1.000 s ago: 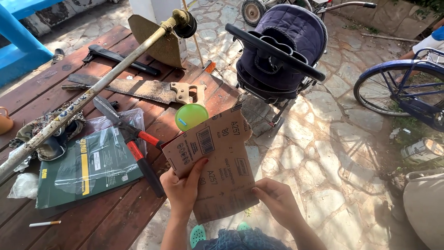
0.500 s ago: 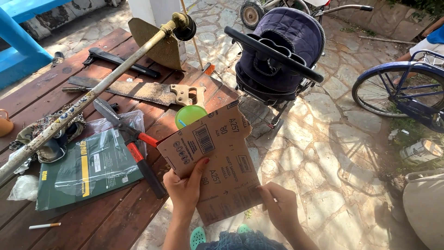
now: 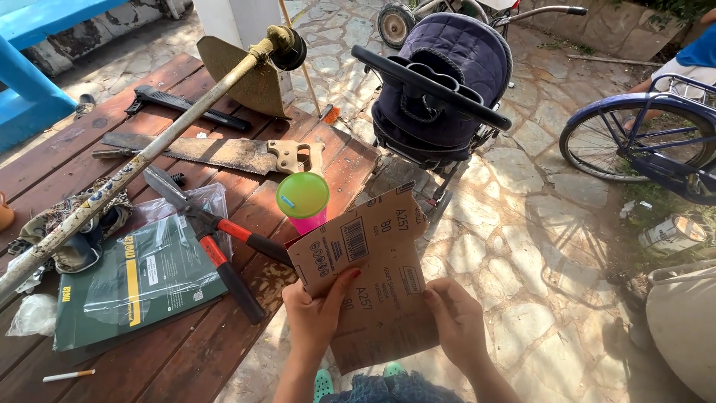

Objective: The person is tearing a large sheet of sandpaper into smaller, rectangular pieces by folding and ripping them by hand on a wooden table.

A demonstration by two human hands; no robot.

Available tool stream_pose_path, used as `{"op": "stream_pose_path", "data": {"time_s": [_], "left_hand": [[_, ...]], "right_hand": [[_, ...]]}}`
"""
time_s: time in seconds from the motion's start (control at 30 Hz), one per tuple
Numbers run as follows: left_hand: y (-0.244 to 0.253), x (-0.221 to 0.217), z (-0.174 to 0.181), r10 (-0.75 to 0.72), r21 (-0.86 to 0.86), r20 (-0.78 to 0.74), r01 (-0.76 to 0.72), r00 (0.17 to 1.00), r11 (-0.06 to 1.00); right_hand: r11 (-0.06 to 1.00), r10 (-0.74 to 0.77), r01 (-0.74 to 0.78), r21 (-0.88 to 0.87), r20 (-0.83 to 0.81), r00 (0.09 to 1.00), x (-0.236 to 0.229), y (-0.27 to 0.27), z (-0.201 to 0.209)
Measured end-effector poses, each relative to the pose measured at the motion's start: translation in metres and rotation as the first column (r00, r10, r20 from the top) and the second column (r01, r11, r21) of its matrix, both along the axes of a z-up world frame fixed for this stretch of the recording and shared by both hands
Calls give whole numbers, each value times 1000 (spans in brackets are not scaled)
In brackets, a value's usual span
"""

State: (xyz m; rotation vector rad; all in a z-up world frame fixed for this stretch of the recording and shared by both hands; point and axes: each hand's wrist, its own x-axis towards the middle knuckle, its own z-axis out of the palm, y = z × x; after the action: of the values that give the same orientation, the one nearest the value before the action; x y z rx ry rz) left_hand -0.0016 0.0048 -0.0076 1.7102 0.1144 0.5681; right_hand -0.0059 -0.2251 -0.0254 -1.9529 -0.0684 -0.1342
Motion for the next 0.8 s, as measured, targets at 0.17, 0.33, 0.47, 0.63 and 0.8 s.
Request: {"op": "stream_pose_path", "data": {"time_s": [0.17,0.33,0.47,0.63,0.8], "left_hand": [[-9,-2,-10,1,16,-22,0,1000,1000],[-15,-2,-22,-7,7,-70,7,997,1000],[-18,-4,-24,-75,-1,-85,75,994,997],[-17,-1,-48,-39,127,-112,53,993,990],[-28,0,-63,-37,85,-103,46,994,995]], "right_hand": [[979,-88,111,-169,137,987,-1,-2,-11],[986,-46,58,-158,80,996,0,-8,11],[999,25,-24,-23,80,996,11,-8,17],[956,-51,47,288,7,999,13,4,15],[948,-136,143,284,-44,990,12,-7,-19]]}}
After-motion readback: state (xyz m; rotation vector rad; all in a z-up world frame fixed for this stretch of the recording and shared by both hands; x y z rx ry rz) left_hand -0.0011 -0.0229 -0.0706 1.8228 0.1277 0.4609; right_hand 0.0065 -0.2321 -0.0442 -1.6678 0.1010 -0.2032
